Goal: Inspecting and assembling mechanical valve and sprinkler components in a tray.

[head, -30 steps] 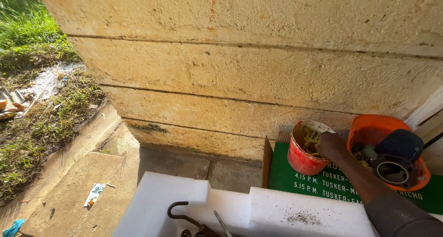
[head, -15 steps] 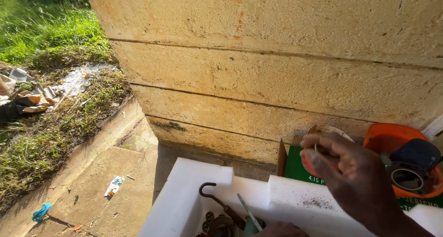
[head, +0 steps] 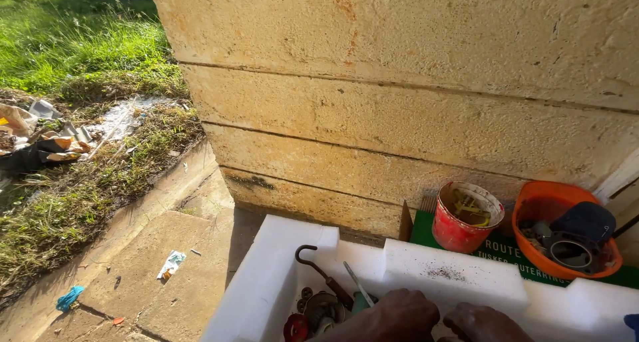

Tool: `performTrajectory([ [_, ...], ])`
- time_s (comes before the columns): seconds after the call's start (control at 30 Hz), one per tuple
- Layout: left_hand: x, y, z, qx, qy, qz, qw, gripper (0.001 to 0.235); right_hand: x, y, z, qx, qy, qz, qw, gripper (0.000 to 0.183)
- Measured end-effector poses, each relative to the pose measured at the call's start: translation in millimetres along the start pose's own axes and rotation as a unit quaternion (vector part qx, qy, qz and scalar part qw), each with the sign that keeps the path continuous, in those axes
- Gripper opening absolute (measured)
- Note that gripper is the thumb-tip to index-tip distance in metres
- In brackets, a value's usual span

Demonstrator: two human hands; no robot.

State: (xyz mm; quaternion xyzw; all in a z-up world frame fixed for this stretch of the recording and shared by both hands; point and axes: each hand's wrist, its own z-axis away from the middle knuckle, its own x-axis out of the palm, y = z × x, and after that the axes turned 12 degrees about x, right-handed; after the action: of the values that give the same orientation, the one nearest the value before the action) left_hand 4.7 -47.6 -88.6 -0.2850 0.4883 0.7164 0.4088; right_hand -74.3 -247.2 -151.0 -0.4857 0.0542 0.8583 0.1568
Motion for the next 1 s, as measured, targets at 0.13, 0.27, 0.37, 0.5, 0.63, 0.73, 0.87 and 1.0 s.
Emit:
performTrajectory([
  [0.13,-10.3,17.4,20.1,0.002,0.033,-0.009,0.999,0.03,-27.8,-38.1,46.6,0.043,-0.094,0.014,0.995,0.017],
  [0.27,-18.8,35.6,37.5,-0.025,0.045,0.004,0.999,0.028,-48.5,-58.7,86.4,0.003,-0.073,-0.03,0.997,0.018],
  [0.37,-6.1,22.0,29.5,0.003,0.059,-0.034,0.998,0.007,-53.8,-43.1,88.9,-0.071,-0.026,-0.134,0.988,0.015],
  [0.5,0.5,13.2,28.8,0.005,0.054,-0.042,0.998,0.006,-83.6,-39.7,113.2,0.01,-0.07,-0.2,0.977,0.012],
  [0.63,11.3,3.0,23.3,-0.009,0.082,-0.054,0.995,0.023,-81.8,-13.6,106.9,-0.003,-0.099,-0.231,0.968,0.012],
  [0.73,9.4,7.8,28.5,-0.004,0.165,-0.041,0.985,0.021,-84.8,-8.9,108.7,-0.008,-0.14,-0.275,0.951,0.011],
  [0.87,-18.1,25.7,47.1,0.014,0.272,0.025,0.962,0.047,-88.1,2.5,106.6,-0.036,-0.195,-0.301,0.933,0.016],
  [1.0,3.7,12.0,41.3,-0.029,0.206,0.056,0.977,0.046,-92.1,7.3,108.1,-0.038,-0.234,-0.387,0.891,0.035],
])
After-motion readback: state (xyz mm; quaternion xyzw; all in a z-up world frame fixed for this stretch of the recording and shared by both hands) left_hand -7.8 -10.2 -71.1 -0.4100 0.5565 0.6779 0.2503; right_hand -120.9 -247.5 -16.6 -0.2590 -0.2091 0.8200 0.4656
